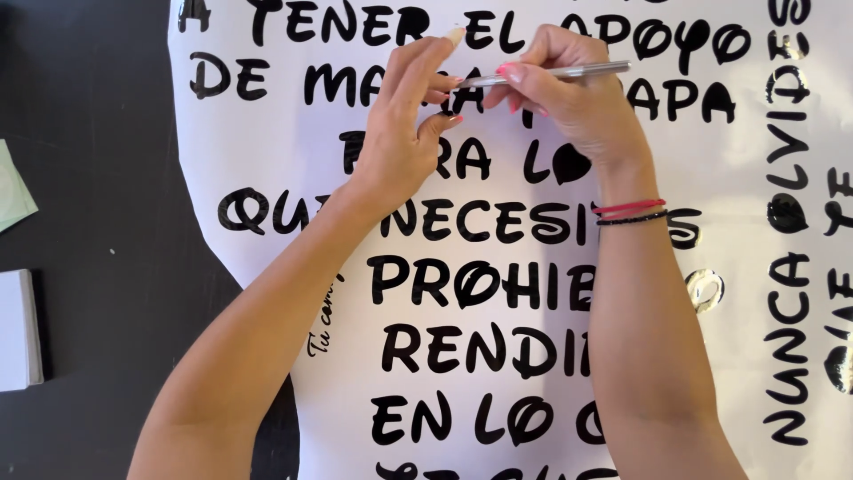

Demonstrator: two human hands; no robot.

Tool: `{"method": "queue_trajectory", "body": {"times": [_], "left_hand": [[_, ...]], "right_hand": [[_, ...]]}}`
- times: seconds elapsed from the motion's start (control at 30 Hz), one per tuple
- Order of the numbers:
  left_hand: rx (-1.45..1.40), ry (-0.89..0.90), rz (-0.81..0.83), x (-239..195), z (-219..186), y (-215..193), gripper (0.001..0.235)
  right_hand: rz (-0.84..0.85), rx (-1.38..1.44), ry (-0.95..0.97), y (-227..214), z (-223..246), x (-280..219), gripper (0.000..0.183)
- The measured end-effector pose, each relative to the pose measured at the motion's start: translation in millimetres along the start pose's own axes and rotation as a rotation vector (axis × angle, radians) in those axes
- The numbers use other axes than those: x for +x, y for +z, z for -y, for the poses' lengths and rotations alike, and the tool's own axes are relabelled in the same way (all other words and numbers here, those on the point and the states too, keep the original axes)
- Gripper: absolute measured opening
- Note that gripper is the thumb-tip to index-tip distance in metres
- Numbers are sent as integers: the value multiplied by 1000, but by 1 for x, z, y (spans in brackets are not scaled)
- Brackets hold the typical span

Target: Weeding excess vinyl from a cut design using a precision craft tool

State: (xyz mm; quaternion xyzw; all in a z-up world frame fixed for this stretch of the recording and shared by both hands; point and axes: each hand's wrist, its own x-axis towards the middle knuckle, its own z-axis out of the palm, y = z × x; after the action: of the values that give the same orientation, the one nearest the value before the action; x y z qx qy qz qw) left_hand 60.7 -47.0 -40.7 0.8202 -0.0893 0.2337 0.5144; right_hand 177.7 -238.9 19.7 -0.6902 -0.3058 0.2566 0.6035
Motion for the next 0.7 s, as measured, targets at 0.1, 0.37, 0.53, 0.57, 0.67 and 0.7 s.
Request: {"method": "queue_trajectory", "body": {"times": [0.1,0.37,0.53,0.57,0.67,0.7], "left_hand": [[6,-30,-165,-4,0,-1,76],[108,-234,-532,-7,11,-5,85],[175,-262,-464,-5,6,-8,70],[184,-260,-468,-6,4,-11,70],[208,-204,-348,11,-1,-30,89],[177,-197,-291,19,-2,-38,91]], "right_hand": [[69,67,-23,13,0,10,20],[-342,171,-276,50,-21,46,19],[-374,157,-183,63,-26,48,8],[-368,164,-189,64,-27,45,8],[-303,43,-176,62,-20,44,10],[-322,7,-102,63,-15,44,8]]}}
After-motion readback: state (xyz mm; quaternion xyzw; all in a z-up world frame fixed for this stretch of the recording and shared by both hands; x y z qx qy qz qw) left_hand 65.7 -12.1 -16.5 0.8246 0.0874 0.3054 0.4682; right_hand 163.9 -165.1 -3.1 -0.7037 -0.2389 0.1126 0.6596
